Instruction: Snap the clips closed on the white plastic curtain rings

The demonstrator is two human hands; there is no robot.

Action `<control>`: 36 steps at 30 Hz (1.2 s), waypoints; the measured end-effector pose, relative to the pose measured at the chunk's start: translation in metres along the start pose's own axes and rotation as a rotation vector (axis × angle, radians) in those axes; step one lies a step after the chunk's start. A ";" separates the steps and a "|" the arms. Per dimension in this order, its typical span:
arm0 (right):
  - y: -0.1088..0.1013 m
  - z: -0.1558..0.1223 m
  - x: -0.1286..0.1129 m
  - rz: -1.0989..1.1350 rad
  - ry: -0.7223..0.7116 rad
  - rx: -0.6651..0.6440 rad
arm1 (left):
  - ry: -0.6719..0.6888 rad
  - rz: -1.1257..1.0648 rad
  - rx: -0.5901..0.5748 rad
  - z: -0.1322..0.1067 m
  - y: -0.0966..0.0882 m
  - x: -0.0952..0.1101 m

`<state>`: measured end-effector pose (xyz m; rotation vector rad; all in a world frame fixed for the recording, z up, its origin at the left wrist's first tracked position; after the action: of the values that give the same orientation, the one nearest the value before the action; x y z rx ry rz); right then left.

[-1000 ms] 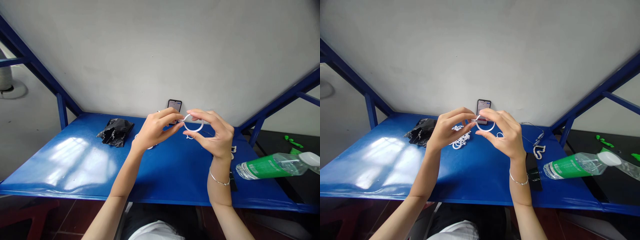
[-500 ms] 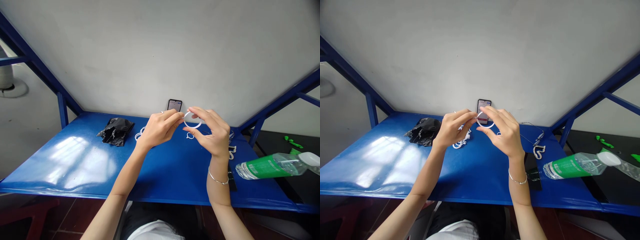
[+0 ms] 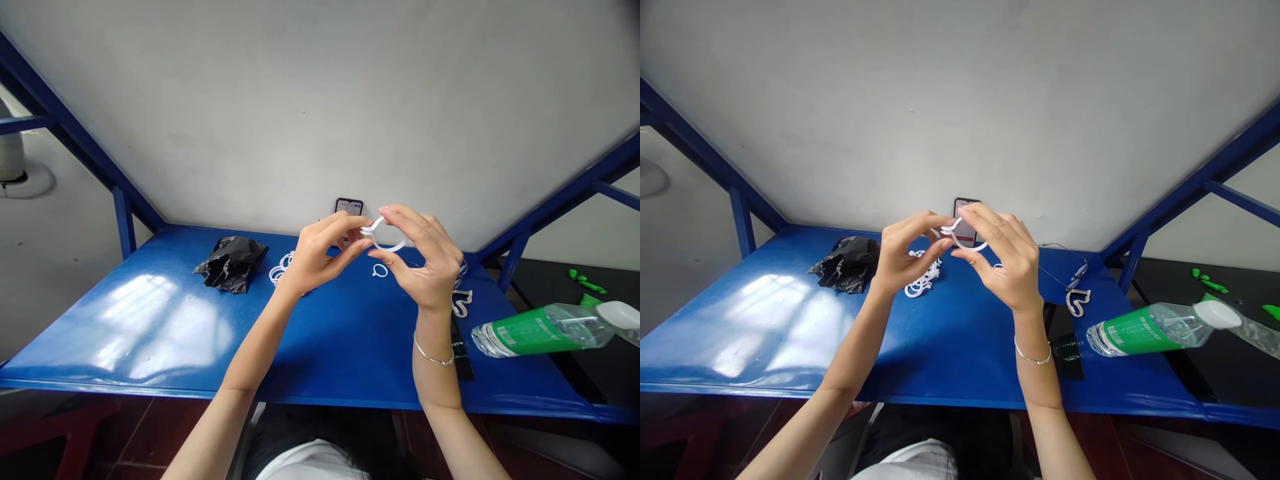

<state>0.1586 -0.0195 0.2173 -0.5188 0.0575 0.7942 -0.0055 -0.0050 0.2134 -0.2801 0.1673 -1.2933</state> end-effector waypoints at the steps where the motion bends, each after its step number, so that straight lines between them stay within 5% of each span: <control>1: 0.000 0.000 0.000 0.009 0.004 0.004 | -0.018 -0.030 0.006 0.000 0.000 0.000; 8: 0.004 0.000 0.004 0.084 0.039 -0.048 | -0.017 -0.081 0.083 0.001 -0.003 -0.002; 27: 0.005 0.006 0.000 0.145 0.048 -0.160 | 0.067 0.109 0.027 0.001 -0.003 0.001; 36: 0.006 0.005 0.001 0.146 0.039 -0.074 | 0.092 0.172 -0.008 0.000 -0.003 0.004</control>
<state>0.1545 -0.0132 0.2194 -0.6050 0.1035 0.9314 -0.0073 -0.0093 0.2147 -0.2079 0.2694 -1.1355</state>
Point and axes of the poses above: each hand's wrist, its own z-axis towards the middle knuckle, its own y-axis out of the palm, x = y × z, the point moved 3 cm from there along z, towards the middle knuckle, and after that the axes turned 12 degrees about y, right-handed, at the moved point
